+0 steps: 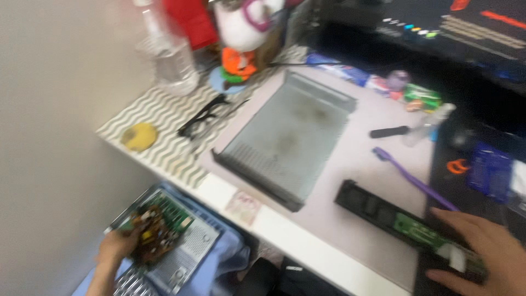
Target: The person removes various components from a black plastic housing, including a green circuit board with a ribbon cable, and then places a large green motherboard into a metal electronics chassis.
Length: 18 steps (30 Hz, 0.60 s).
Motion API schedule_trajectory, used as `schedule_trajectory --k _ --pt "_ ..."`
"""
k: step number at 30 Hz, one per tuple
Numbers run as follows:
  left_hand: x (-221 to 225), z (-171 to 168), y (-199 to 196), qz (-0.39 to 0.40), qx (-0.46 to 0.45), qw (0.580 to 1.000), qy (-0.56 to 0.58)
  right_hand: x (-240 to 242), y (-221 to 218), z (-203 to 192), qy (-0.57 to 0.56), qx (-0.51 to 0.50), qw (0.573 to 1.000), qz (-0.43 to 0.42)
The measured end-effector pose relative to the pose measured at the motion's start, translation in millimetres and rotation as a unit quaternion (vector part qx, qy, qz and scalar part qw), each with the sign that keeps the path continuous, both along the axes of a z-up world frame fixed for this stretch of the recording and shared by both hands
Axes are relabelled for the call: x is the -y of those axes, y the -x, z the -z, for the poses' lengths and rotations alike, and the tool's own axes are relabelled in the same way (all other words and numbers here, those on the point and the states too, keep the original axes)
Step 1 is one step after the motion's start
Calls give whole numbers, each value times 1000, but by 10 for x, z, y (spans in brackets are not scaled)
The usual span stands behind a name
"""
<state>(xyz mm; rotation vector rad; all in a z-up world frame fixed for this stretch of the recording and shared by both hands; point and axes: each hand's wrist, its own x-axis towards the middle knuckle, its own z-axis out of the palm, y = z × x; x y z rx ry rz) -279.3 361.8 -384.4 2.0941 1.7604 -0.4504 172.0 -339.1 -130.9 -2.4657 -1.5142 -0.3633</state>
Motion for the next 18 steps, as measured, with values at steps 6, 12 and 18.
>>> schedule_trajectory --k 6,12,18 --pt "-103 332 209 -161 262 951 -8 -198 263 -340 120 -146 969 159" --pt "83 426 558 -247 163 951 -86 141 50 -29 -36 -56 996 58" --pt "987 198 86 -432 433 786 88 -15 333 -272 -3 -103 985 140"
